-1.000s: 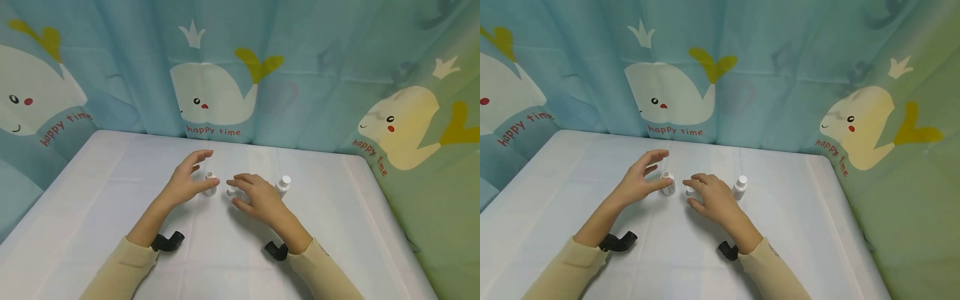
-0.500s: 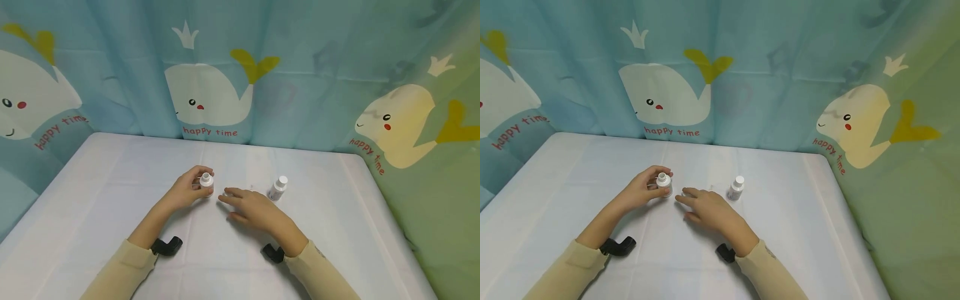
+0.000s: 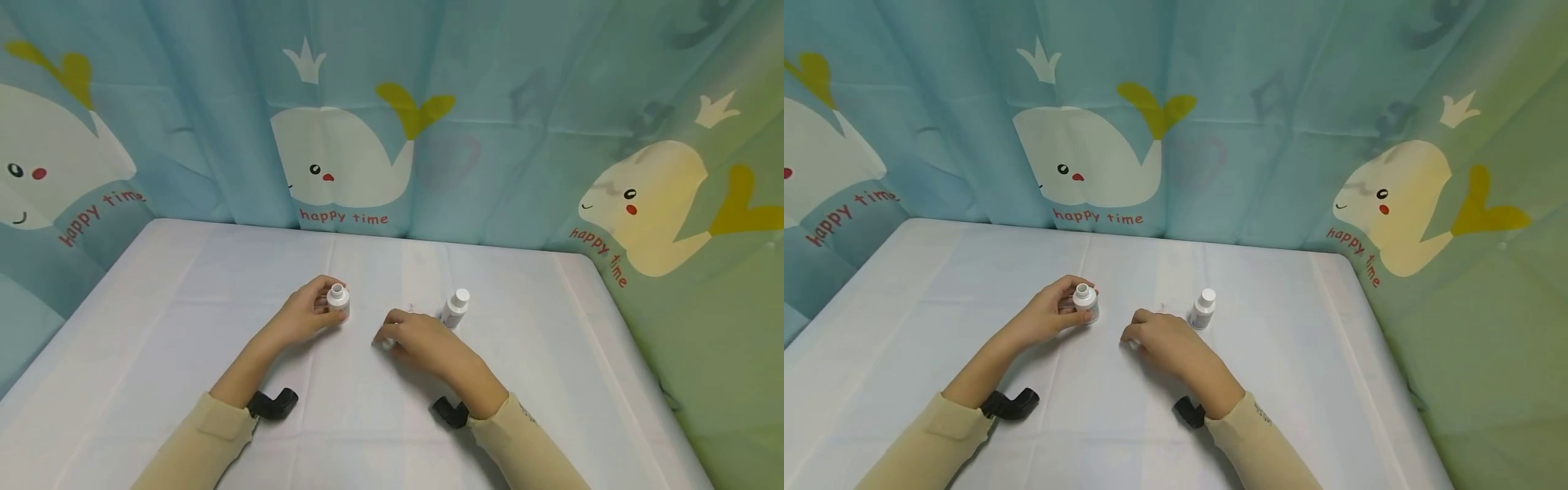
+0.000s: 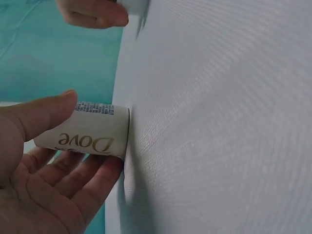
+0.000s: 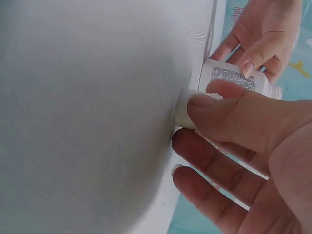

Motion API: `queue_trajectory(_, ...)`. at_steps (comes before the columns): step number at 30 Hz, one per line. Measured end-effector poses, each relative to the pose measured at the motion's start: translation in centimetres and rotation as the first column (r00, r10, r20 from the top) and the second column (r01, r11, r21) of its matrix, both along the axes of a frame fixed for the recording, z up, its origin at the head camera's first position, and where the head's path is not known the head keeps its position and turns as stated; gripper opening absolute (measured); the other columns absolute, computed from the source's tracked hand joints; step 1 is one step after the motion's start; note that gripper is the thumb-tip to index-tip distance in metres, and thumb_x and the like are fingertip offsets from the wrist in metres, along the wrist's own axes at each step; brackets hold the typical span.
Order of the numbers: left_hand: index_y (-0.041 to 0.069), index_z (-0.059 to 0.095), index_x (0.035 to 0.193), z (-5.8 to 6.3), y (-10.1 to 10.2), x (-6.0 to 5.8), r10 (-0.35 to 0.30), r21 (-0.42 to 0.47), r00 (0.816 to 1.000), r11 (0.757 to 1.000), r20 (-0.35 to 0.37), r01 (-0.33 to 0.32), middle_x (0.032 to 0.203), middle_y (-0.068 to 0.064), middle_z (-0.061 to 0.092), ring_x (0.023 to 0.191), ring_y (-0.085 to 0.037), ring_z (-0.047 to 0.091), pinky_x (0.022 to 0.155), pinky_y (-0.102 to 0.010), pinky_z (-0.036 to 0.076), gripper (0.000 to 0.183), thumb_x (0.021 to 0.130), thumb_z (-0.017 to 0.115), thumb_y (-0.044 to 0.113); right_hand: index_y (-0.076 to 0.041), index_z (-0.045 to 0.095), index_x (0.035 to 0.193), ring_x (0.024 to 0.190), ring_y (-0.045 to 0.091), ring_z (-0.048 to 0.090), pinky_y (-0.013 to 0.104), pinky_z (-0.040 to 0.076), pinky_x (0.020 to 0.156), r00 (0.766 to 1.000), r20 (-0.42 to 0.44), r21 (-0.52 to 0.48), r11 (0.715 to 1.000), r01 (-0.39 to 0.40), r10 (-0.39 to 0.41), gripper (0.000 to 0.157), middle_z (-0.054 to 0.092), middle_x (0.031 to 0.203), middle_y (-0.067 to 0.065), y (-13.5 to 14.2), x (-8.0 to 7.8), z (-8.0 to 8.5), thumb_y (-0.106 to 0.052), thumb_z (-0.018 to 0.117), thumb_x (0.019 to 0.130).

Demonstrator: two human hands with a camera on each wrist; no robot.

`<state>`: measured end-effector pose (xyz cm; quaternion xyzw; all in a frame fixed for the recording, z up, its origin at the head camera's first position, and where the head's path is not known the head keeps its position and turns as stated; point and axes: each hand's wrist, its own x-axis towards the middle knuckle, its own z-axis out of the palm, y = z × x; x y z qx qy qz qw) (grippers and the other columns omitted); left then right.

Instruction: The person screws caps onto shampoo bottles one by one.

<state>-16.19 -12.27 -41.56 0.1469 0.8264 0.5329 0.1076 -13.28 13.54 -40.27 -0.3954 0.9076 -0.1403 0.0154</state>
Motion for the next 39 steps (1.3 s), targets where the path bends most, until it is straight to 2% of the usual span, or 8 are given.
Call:
queue_trajectory(9,-0.002,0.044,0.134,0.0,0.0,-0.3,0.051,0.022,0.999,0.998,0.016,-0.052,0.136,-0.023,0.058,0.124,-0.037,0.058,0.103,-0.046,0.048,0.056,0.089,0.075,0.01,-0.018,0.074,0.108,0.092,0.011,0.066,0.028,0.054,0.082,1.0,-0.009,-0.057,0.998,0.003,-0.003,0.029,0.067,0.106,-0.007,0.9,-0.2,1.1,-0.004,0.078,0.084)
queue_trajectory(13,0.004,0.05,0.131,0.6,0.3,0.1,0.067,0.049,0.998,0.997,-0.007,-0.067,0.131,-0.015,0.061,0.119,-0.032,0.061,0.1,-0.042,0.051,0.054,0.087,0.079,0.014,-0.017,0.073,0.107,0.092,0.009,0.065,0.027,0.054,0.082,0.999,-0.037,-0.121,0.992,0.021,-0.025,0.027,0.068,0.107,-0.009,1.5,-0.2,1.8,-0.003,0.076,0.084)
queue_trajectory(16,0.009,0.054,0.129,1.4,0.8,0.6,0.047,0.071,0.998,0.997,-0.043,-0.044,0.127,-0.01,0.062,0.115,-0.028,0.062,0.097,-0.042,0.053,0.052,0.085,0.081,0.018,-0.018,0.072,0.105,0.093,0.006,0.064,0.025,0.054,0.082,0.998,-0.053,-0.198,0.98,0.027,-0.038,0.025,0.068,0.107,-0.01,1.9,0.0,2.3,-0.003,0.074,0.085)
queue_trajectory(21,0.019,0.06,0.126,2.6,1.6,1.6,0.0,0.037,0.996,0.999,-0.088,0.003,0.123,-0.001,0.064,0.112,-0.024,0.062,0.094,-0.046,0.052,0.048,0.084,0.082,0.025,-0.017,0.07,0.102,0.091,0.004,0.062,0.023,0.054,0.08,0.996,-0.085,-0.337,0.941,0.005,-0.035,0.023,0.067,0.106,-0.011,2.2,0.3,3.1,-0.002,0.075,0.084)
queue_trajectory(26,0.025,0.062,0.123,3.2,2.1,2.2,-0.025,0.008,0.995,1.0,-0.098,0.026,0.119,0.004,0.066,0.109,-0.022,0.061,0.092,-0.044,0.051,0.044,0.083,0.082,0.025,-0.015,0.069,0.101,0.095,0.004,0.063,0.026,0.056,0.079,0.994,-0.112,-0.449,0.892,-0.05,0.0,0.022,0.067,0.102,-0.009,2.2,0.4,3.6,-0.002,0.075,0.084)
queue_trajectory(33,0.026,0.063,0.12,3.0,2.4,2.7,-0.081,-0.009,0.993,0.997,-0.086,0.081,0.115,0.006,0.066,0.103,-0.021,0.063,0.088,-0.042,0.051,0.042,0.083,0.082,0.024,-0.012,0.068,0.103,0.095,0.008,0.065,0.027,0.057,0.078,0.991,-0.133,-0.573,0.818,-0.056,-0.025,0.02,0.068,0.104,-0.005,2.2,0.5,3.8,-0.004,0.073,0.085)
queue_trajectory(36,0.026,0.064,0.119,2.9,2.6,2.8,-0.129,-0.015,0.987,0.992,-0.098,0.128,0.113,0.006,0.067,0.101,-0.021,0.064,0.089,-0.043,0.051,0.041,0.082,0.083,0.025,-0.011,0.068,0.104,0.094,0.009,0.065,0.027,0.057,0.078,0.988,-0.152,-0.596,0.8,-0.066,-0.032,0.022,0.068,0.105,-0.004,2.1,0.5,3.8,-0.004,0.074,0.084)
queue_trajectory(39,0.026,0.064,0.118,2.9,2.9,2.9,-0.167,-0.025,0.979,0.986,-0.121,0.165,0.112,0.007,0.067,0.103,-0.021,0.064,0.091,-0.043,0.05,0.041,0.082,0.083,0.024,-0.01,0.068,0.104,0.093,0.01,0.066,0.027,0.057,0.078,0.984,-0.174,-0.601,0.795,-0.086,-0.025,0.023,0.069,0.104,-0.003,1.9,0.6,3.7,-0.004,0.076,0.084)
